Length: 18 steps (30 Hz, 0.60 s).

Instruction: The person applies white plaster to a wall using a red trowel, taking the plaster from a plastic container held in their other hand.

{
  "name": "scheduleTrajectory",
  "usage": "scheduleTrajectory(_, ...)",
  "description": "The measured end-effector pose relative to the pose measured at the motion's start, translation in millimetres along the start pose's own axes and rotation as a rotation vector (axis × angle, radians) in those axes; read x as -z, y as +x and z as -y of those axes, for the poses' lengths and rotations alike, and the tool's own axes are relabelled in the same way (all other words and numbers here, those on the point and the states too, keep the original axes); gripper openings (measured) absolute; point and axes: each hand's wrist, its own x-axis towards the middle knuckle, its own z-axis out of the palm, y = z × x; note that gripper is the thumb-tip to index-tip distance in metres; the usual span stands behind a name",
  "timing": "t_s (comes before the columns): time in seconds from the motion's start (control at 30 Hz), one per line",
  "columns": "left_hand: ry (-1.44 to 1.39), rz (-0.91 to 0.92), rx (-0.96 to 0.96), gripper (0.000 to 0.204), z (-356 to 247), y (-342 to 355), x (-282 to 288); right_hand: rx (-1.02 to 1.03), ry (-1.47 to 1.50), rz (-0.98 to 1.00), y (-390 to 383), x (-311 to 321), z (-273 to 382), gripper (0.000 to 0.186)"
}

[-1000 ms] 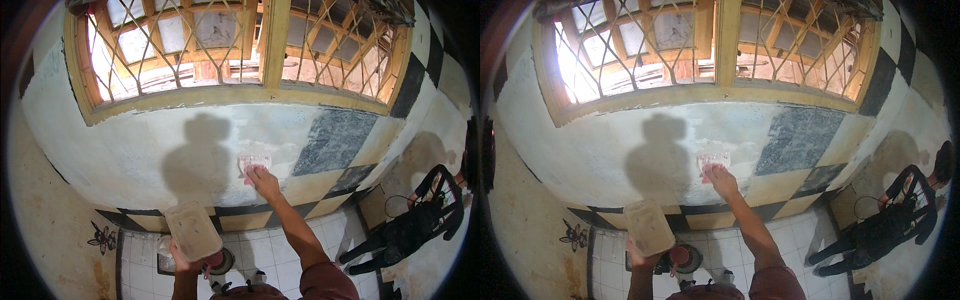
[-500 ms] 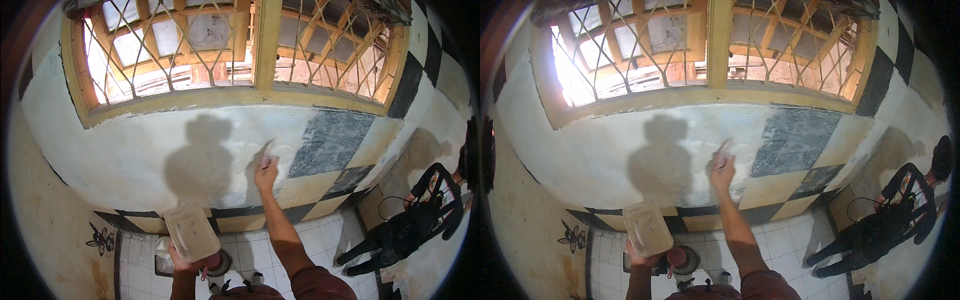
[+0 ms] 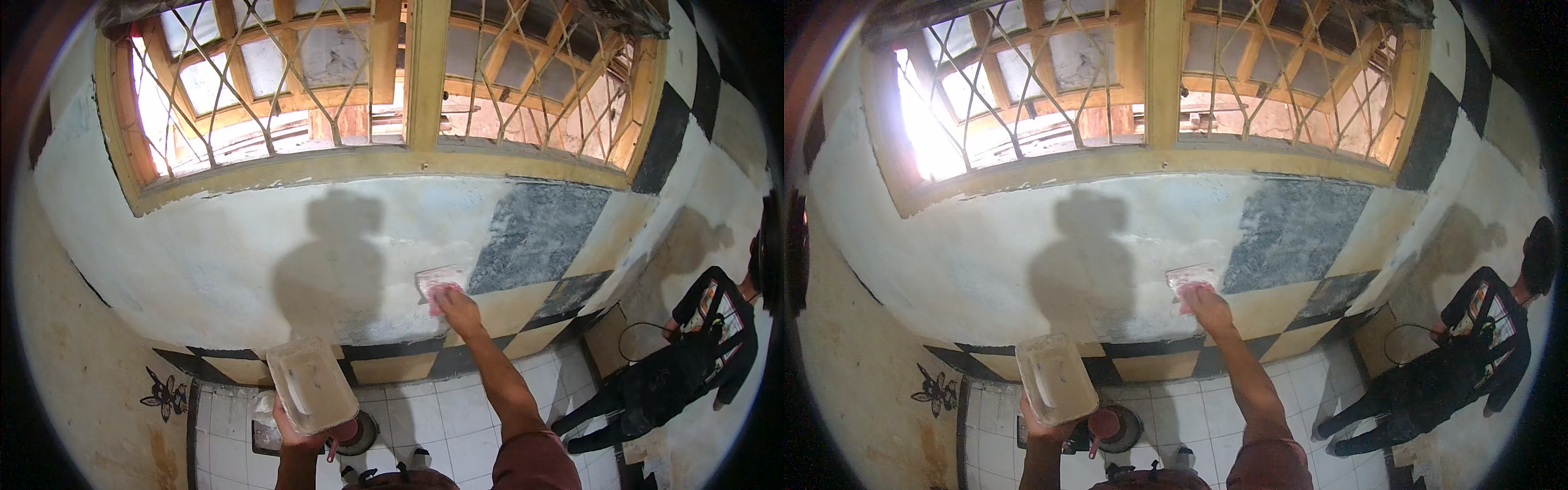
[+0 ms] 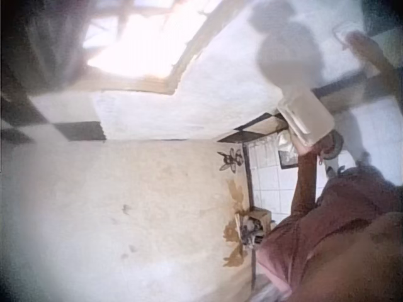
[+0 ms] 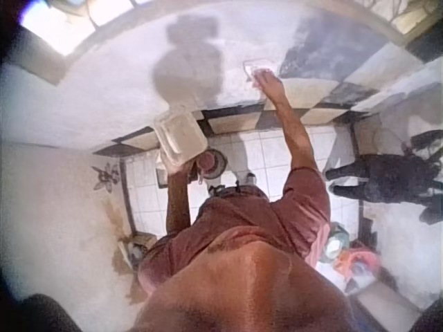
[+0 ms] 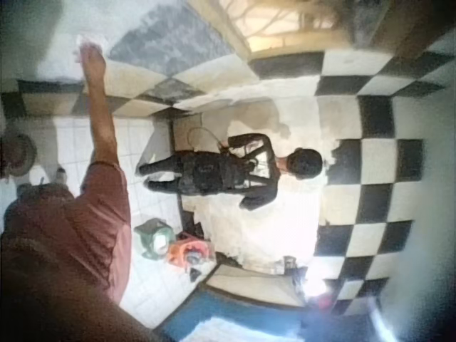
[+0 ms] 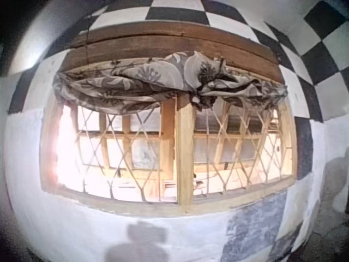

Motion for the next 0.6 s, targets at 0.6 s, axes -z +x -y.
scheduleTrajectory(0.6,-0.083,0.11,0.064,0.067,-28.6,-17.7,5.9,-0.401,0.681,-0.024,124.7,-32.5,251.5,0.026)
